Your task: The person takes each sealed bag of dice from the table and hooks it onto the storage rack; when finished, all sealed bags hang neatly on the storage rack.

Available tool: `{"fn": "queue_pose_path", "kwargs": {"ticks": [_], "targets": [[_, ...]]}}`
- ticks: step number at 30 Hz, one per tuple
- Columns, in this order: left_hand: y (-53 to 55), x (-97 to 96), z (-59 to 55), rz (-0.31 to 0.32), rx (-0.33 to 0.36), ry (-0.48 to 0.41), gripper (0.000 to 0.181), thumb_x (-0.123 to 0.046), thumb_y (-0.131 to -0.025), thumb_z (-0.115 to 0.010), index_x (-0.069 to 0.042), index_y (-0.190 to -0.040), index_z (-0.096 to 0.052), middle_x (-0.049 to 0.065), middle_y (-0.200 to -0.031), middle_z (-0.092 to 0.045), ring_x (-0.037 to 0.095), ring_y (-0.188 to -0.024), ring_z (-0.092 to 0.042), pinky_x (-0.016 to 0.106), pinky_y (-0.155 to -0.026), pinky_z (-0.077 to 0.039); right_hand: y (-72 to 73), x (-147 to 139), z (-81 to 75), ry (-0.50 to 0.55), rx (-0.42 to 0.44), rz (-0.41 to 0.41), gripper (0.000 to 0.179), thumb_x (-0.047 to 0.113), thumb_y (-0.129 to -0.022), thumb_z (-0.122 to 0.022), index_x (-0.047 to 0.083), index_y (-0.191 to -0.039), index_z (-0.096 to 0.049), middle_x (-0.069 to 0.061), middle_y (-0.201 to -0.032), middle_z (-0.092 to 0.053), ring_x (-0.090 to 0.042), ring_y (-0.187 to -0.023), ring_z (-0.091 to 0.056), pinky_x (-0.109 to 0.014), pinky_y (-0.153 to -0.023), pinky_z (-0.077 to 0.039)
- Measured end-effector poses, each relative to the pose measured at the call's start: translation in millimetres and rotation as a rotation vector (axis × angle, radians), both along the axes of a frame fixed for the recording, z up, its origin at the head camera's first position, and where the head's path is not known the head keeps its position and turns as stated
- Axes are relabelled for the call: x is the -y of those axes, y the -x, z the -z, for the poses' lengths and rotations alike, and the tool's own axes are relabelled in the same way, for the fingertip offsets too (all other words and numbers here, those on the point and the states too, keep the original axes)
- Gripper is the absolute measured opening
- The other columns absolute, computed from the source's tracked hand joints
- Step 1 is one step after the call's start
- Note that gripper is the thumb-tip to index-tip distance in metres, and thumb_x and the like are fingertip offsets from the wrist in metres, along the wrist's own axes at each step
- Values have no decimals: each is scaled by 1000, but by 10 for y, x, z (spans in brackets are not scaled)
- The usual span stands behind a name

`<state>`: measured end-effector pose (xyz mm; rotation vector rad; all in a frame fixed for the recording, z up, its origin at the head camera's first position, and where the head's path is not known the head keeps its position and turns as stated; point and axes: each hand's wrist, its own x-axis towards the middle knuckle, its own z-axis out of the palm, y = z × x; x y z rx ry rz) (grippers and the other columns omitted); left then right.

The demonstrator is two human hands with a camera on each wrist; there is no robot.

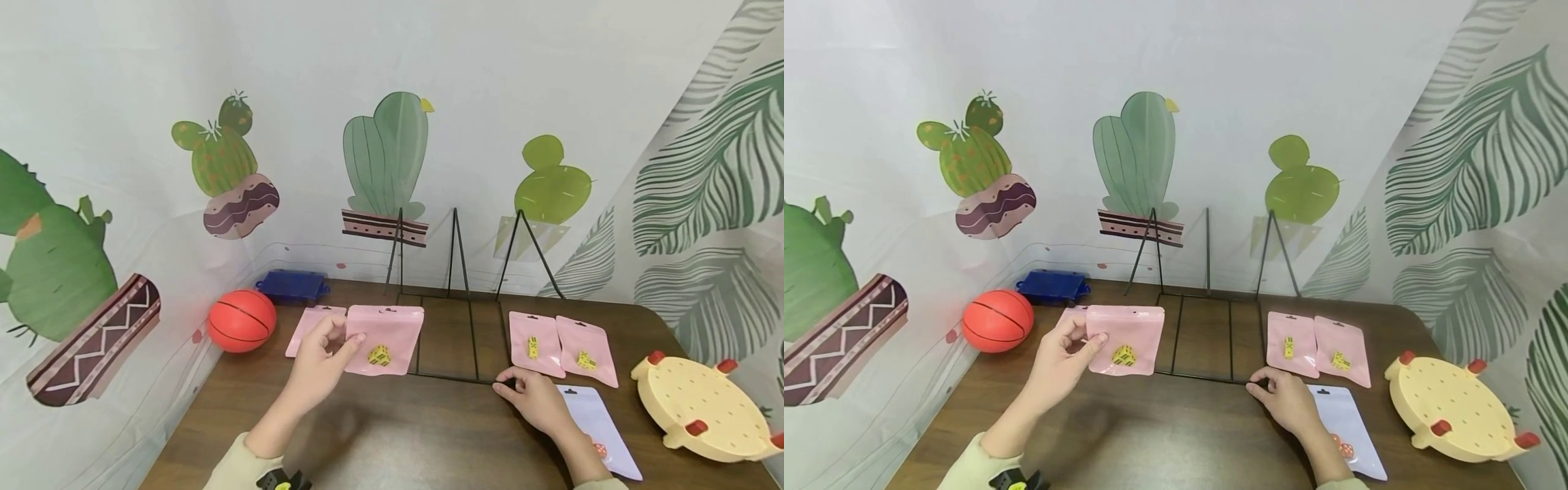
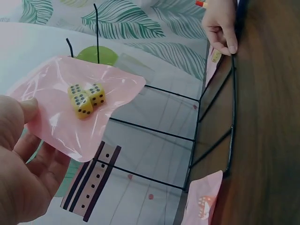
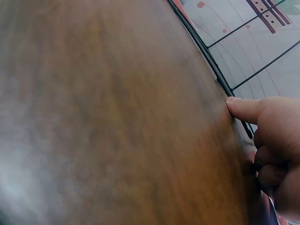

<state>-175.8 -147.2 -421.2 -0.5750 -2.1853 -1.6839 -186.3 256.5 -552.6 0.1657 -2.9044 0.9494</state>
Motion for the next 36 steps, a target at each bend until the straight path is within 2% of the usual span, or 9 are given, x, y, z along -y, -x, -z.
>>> {"fn": "queue_pose_path", "kwargs": {"ticks": [7, 9, 16, 22, 24, 31, 36], "targets": [[96, -10, -75, -15, -7, -51, 21, -5, -95, -75, -9, -93, -54, -3, -68, -51, 11, -65, -44, 24, -58, -36, -8, 6, -7, -7, -3, 10, 12, 35, -91, -81, 28, -96, -74, 10, -62, -36, -5, -54, -29, -26, -52, -25], [126, -8, -81, -12, -7, -62, 22, -5, -95, -75, -7, -93, -53, -2, -69, -51, 11, -65, -45, 24, -58, -36, -12, 9, -8, -10, -8, 12, 12, 35, -91, -81, 28, -96, -74, 10, -62, -36, -5, -54, -29, -27, -52, -25], [214, -10, -71, -26, 14, -63, 15, -8, -96, -75, -5, -98, -60, 6, -80, -70, 11, -72, -59, 24, -63, -47, -19, 7, 4, -19, -20, 14, 12, 35, -91, -82, 29, -96, -73, 11, -62, -36, -4, -53, -28, -27, -51, -25], [316, -45, -27, -48, 27, -74, 16, -8, -95, -76, -7, -98, -60, 2, -72, -59, 13, -67, -51, 25, -61, -40, -17, -2, 15, -22, -19, 20, 12, 36, -91, -81, 29, -95, -73, 11, -62, -36, -4, -54, -27, -27, -51, -25], [361, -66, -10, -54, 21, -78, 17, -6, -95, -76, -7, -98, -59, 3, -69, -54, 14, -65, -47, 26, -60, -38, -16, -4, 19, -21, -19, 21, 12, 37, -91, -81, 29, -95, -73, 11, -62, -36, -4, -54, -28, -27, -51, -25], [570, -136, 29, -51, -9, -93, 14, -11, -96, -76, -7, -101, -63, 6, -74, -66, 13, -63, -50, 24, -58, -38, -16, 2, 16, -16, -16, 20, 12, 36, -90, -82, 30, -95, -73, 12, -62, -36, -4, -54, -29, -27, -52, -26], [745, -173, 30, -71, -27, -78, 16, -16, -98, -75, -7, -101, -62, 5, -70, -63, 14, -62, -48, 25, -58, -39, -15, 13, -1, -9, -7, 21, 12, 36, -91, -82, 30, -95, -73, 11, -62, -36, -4, -55, -29, -27, -53, -26]]}}
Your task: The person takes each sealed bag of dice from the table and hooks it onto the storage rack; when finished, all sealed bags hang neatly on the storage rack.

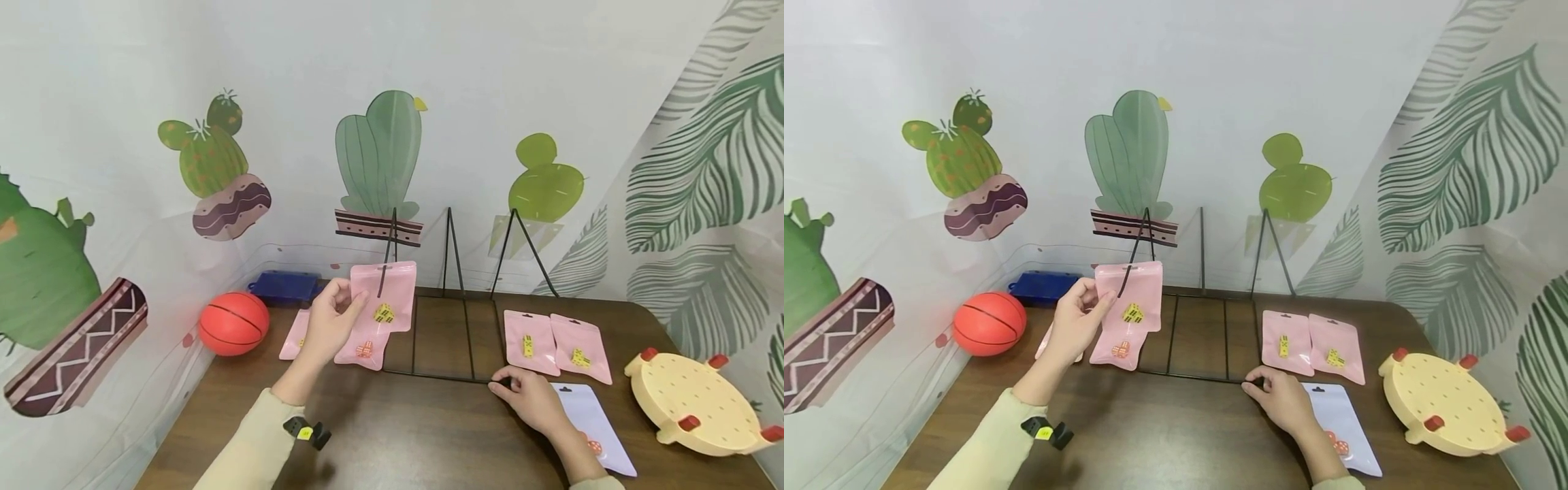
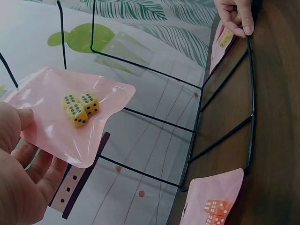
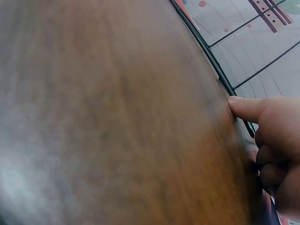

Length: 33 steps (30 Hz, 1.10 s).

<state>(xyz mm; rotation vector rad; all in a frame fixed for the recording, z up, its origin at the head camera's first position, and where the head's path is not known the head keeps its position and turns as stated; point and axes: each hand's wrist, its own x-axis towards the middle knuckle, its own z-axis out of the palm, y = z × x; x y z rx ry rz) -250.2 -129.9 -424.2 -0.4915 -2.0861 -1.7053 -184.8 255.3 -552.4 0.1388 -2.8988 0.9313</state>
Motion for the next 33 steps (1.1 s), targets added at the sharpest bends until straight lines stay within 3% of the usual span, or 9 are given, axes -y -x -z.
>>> {"fn": "queue_pose_path", "kwargs": {"ticks": [5, 12, 17, 21, 27, 33], "targets": [[172, -62, -43, -23, 13, 26, 17, -18, -99, -74, -7, -103, -62, 8, -80, -72, 16, -67, -53, 28, -62, -42, 0, -4, 7, -1, 7, 2, 12, 37, -91, -81, 30, -95, -73, 11, -62, -37, -4, -55, -29, -26, -52, -26], [453, -171, -80, -68, 33, 42, 21, -20, -98, -75, -6, -101, -61, 12, -76, -68, 15, -66, -55, 27, -64, -44, 4, -15, 23, -10, -8, 1, 12, 36, -90, -82, 31, -95, -72, 12, -62, -37, -4, -54, -30, -26, -52, -26], [644, -215, -101, -82, 32, 27, 20, -18, -97, -76, -4, -101, -61, 16, -84, -74, 27, -69, -66, 24, -61, -49, 6, -6, 17, -11, -9, -3, 12, 35, -90, -82, 31, -94, -72, 12, -62, -37, -4, -54, -31, -26, -52, -26], [783, -224, -92, -96, 5, 66, 21, -19, -99, -74, -5, -100, -59, 16, -82, -73, 32, -66, -68, 21, -56, -48, 1, 5, 4, -9, -6, 0, 12, 34, -90, -83, 32, -93, -72, 12, -61, -37, -4, -54, -31, -26, -52, -26], [916, -221, -103, -121, 7, 116, 19, -19, -99, -73, -5, -103, -60, 11, -83, -73, 21, -71, -66, 25, -64, -49, -3, 18, -4, -6, 7, -2, 12, 34, -90, -83, 32, -93, -72, 12, -62, -37, -5, -54, -30, -27, -52, -25], [988, -212, -80, -127, 29, 165, 19, -15, -97, -75, -4, -107, -63, 14, -94, -75, 29, -89, -70, 41, -81, -55, -6, 7, -10, -8, 4, 4, 12, 34, -90, -83, 32, -93, -72, 12, -61, -37, -5, -54, -31, -27, -52, -25]]}}
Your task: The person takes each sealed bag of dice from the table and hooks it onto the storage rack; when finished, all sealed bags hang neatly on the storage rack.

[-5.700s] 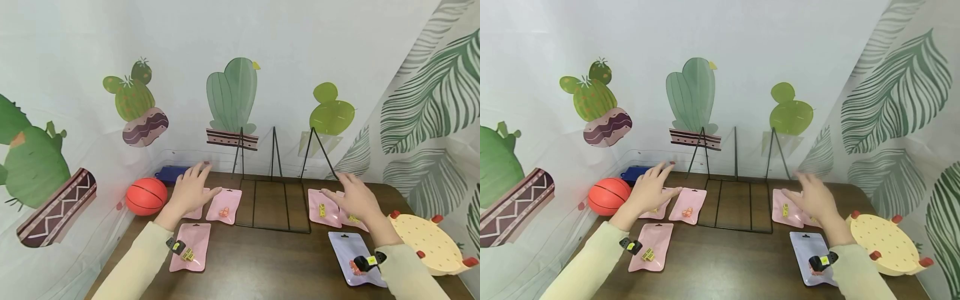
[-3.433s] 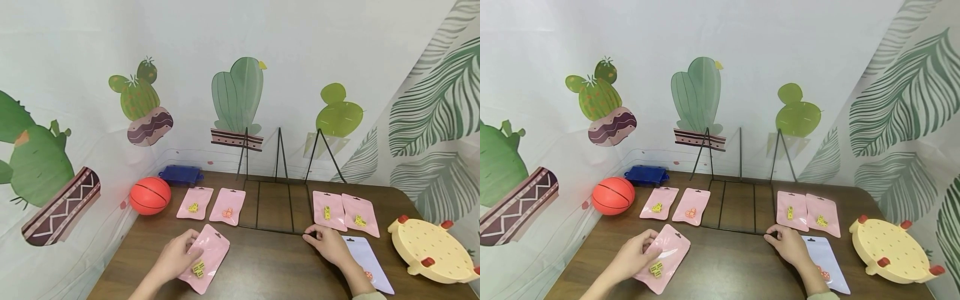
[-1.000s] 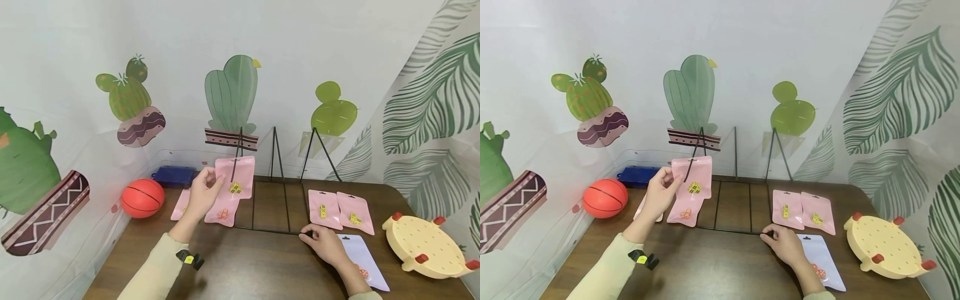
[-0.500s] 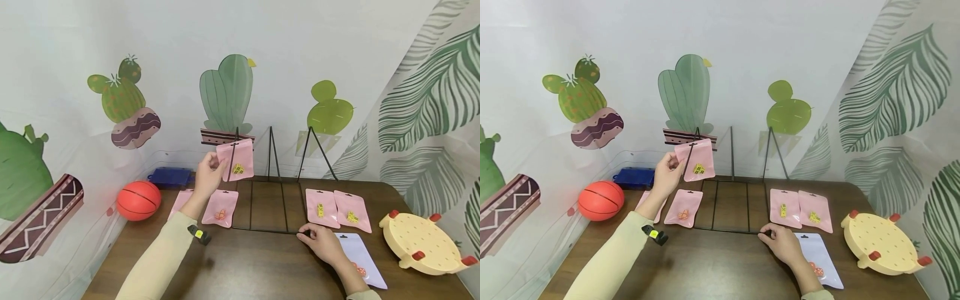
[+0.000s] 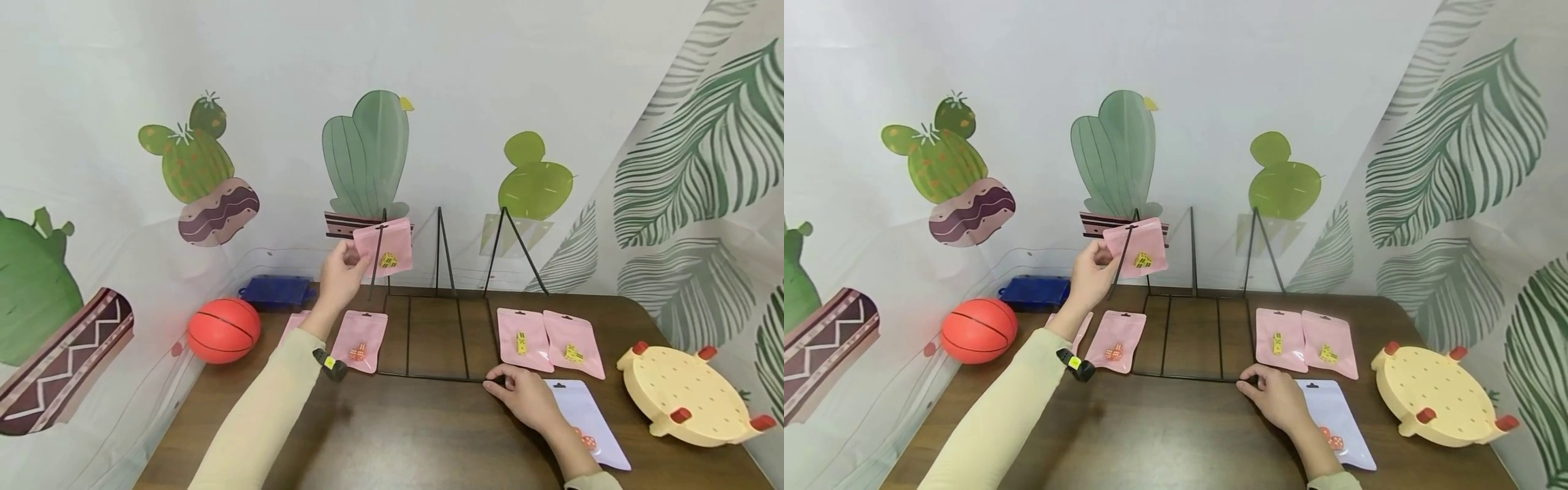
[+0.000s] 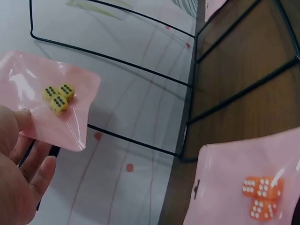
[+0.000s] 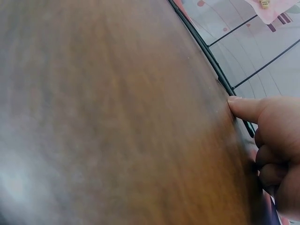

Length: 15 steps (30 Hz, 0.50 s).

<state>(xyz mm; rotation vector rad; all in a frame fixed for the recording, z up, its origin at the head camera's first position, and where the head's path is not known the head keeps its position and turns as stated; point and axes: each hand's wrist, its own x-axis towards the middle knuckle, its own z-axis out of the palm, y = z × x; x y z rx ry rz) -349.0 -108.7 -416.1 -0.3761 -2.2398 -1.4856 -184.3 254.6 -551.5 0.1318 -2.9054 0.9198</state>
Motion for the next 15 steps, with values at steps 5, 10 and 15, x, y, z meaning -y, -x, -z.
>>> {"fn": "queue_pose_path", "kwargs": {"ticks": [5, 10, 15], "targets": [[-23, 83, 101, -2, 39, 25, 20, -18, -96, -77, -5, -106, -64, 13, -103, -75, 30, -95, -70, 45, -84, -55, -3, -3, -10, -6, -3, -3, 12, 34, -90, -83, 32, -94, -72, 12, -61, -37, -5, -54, -31, -27, -52, -26], [-94, 205, 196, -19, 79, 74, 21, -22, -96, -78, -8, -107, -66, 9, -105, -76, 28, -95, -70, 44, -86, -54, 1, -10, -18, -5, -5, -2, 11, 34, -90, -83, 31, -94, -72, 11, -62, -37, -5, -54, -31, -27, -52, -26], [-210, 328, 266, -32, 123, 144, 22, -25, -96, -77, -10, -109, -66, 7, -104, -76, 26, -95, -70, 46, -88, -52, 3, -15, -12, -2, -4, -6, 12, 34, -90, -82, 31, -94, -72, 11, -62, -37, -5, -54, -32, -27, -52, -26]]}}
